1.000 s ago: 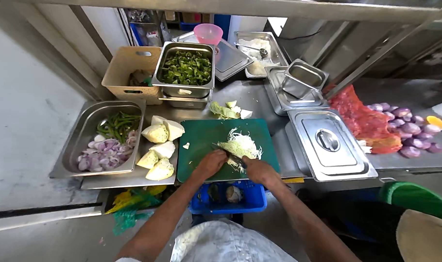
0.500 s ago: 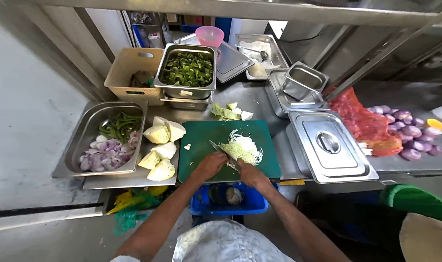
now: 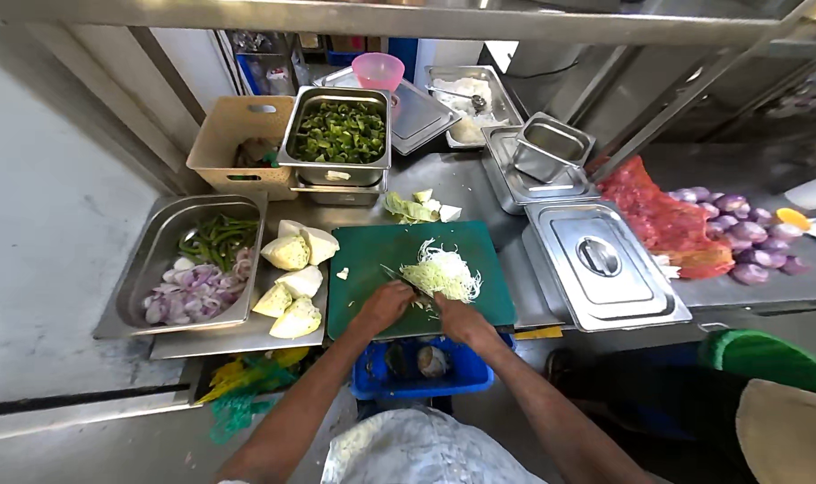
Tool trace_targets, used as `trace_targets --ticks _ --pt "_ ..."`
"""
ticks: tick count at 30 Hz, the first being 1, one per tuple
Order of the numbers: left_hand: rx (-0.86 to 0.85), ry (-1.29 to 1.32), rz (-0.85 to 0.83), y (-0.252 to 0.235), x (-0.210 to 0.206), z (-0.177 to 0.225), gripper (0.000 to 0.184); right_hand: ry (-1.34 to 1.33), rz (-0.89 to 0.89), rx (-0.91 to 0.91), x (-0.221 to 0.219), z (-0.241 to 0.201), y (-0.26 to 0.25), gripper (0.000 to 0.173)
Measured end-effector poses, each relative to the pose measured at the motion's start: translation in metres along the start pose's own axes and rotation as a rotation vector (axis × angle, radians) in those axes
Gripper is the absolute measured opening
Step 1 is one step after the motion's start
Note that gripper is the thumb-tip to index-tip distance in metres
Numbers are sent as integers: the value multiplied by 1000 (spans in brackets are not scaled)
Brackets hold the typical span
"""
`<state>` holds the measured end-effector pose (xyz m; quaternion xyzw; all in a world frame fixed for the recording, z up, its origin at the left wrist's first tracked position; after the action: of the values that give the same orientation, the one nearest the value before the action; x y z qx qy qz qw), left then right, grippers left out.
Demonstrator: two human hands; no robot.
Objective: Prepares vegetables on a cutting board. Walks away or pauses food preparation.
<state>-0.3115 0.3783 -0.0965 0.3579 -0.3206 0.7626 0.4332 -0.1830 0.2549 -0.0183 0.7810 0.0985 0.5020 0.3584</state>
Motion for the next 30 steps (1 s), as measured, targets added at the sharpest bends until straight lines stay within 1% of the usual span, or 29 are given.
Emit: trace_targets --ticks 3,6,8,10,12,13,17,20,24,27,30 --pt "62 25 15 -1 4 3 14 61 11 -5 12 0 12 40" --pt "107 51 -9 -1 7 8 14 4 9 1 -10 4 -3 44" --pt "138 46 -56 -4 11 11 18 -4 19 6 -7 5 -6 49" --pt "171 35 -111 -2 13 13 20 16 18 6 4 3 3 49" --pt "178 35 -107 -4 14 12 19 45 8 8 16 2 13 43" --pt "179 38 -94 -3 12 12 18 43 6 6 15 2 14 42" --pt "191 21 -74 0 9 11 19 -58 21 -2 -15 2 -8 49" --pt "226 4 -76 2 11 10 16 -41 28 13 -16 0 -11 48" --pt "223 45 -45 -1 11 7 14 13 5 -1 -3 1 2 52" --pt "221 32 -79 -1 11 7 16 68 3 -7 15 -1 18 45" --pt "201 40 -87 -2 12 10 13 29 -10 -2 2 -4 7 47"
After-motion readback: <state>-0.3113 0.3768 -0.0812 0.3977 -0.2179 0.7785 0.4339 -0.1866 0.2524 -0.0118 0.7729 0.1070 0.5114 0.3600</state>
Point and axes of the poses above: each hand's wrist, its own y-axis away from the middle knuckle, its own x-axis out of the back of the hand, z = x × y, the point moved 3 cm from there along -y, towards the middle knuckle, and after that the axes turned 10 degrees about x, right-handed, at the moved point
